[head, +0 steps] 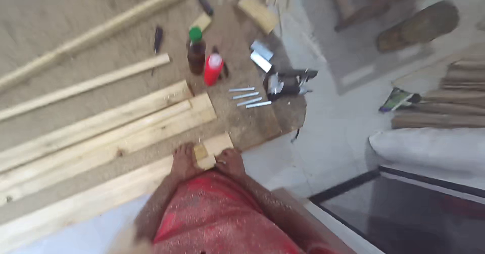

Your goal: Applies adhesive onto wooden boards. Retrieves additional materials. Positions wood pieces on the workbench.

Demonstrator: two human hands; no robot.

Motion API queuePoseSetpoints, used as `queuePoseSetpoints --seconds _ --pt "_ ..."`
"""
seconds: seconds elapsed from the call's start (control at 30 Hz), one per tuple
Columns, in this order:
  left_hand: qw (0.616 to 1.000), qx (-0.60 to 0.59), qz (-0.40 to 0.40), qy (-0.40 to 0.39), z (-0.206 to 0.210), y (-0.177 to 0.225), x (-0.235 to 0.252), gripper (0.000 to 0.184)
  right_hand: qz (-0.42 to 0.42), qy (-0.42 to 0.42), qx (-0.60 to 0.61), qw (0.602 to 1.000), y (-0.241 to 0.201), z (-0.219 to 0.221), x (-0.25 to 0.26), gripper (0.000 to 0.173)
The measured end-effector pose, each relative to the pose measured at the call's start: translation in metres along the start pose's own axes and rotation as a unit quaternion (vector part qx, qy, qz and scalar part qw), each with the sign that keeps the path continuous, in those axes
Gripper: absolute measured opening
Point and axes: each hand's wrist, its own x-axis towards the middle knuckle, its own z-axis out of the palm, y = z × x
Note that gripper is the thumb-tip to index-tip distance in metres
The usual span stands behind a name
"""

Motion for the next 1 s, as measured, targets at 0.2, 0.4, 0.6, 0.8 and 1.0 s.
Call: queuePoseSetpoints --seconds 0.2,0.4,0.6,0.8,1.0 --pt "1.0 0.023 -0.014 -0.011 0.002 0.001 -0.001 0.126 0.009 0.001 -0.003 1.0 0.001 0.004 -0.004 0.024" --pt "1.0 0.005 0.001 -0.002 0.004 -0.007 -0.002 0.125 0.014 0.008 -0.009 1.0 -0.001 0.004 -0.006 0.023" --pt "1.0 0.001 0.011 0.009 0.002 -0.011 -0.001 0.126 0.013 0.005 -0.002 1.0 -0.003 0.002 0.0 0.022" --pt "1.0 0.003 0.017 0.003 0.003 -0.007 -0.001 0.129 0.02 -0.028 0.033 0.999 -0.003 -0.007 -0.002 0.023" --pt "0.998 -0.066 0.024 0.007 -0.013 -0.014 -0.005 0.122 0.038 -0.167 0.097 0.98 -0.003 -0.047 0.009 0.031"
